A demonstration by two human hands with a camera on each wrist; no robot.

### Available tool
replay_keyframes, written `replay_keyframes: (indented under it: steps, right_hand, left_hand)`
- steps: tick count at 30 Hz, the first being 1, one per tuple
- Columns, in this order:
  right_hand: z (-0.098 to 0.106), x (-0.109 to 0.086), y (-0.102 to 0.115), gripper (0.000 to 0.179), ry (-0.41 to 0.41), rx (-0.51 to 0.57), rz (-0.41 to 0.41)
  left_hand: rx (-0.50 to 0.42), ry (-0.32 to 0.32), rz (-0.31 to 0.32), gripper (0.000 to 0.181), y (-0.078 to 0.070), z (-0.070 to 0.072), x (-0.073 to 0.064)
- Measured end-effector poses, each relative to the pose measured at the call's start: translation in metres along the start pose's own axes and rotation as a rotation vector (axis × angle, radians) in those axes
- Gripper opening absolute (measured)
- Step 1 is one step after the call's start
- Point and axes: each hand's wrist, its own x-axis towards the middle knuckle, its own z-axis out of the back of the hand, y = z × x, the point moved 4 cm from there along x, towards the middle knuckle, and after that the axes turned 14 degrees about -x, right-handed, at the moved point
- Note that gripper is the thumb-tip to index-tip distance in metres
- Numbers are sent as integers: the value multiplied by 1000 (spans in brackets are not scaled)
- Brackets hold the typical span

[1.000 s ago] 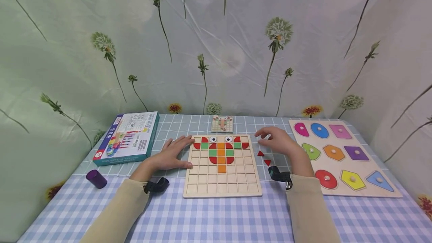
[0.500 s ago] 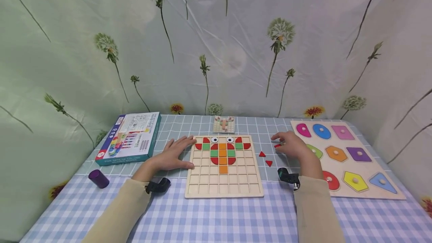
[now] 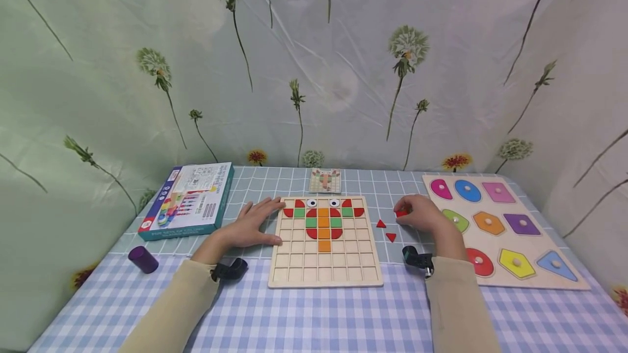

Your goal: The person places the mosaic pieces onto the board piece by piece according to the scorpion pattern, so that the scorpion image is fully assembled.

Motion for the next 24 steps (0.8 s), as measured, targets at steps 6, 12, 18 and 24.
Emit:
replay_keyframes:
  steps: [6,12,18,24]
  right_hand:
    - [2,2,6,26,-22,11,-3]
    - [1,5,11,19,-44,38,5]
    - [3,6,21,15,-63,70,33]
    - [5,6,37,19,-76,67,97]
  left_hand:
    - [-1,-8,3,95,1,1,0]
    - [-1,-2,5,94,-1,1,-3]
    - [3,-5,5,94,-1,0,-2]
    - [9,-4,-5,94,-1,0,-1]
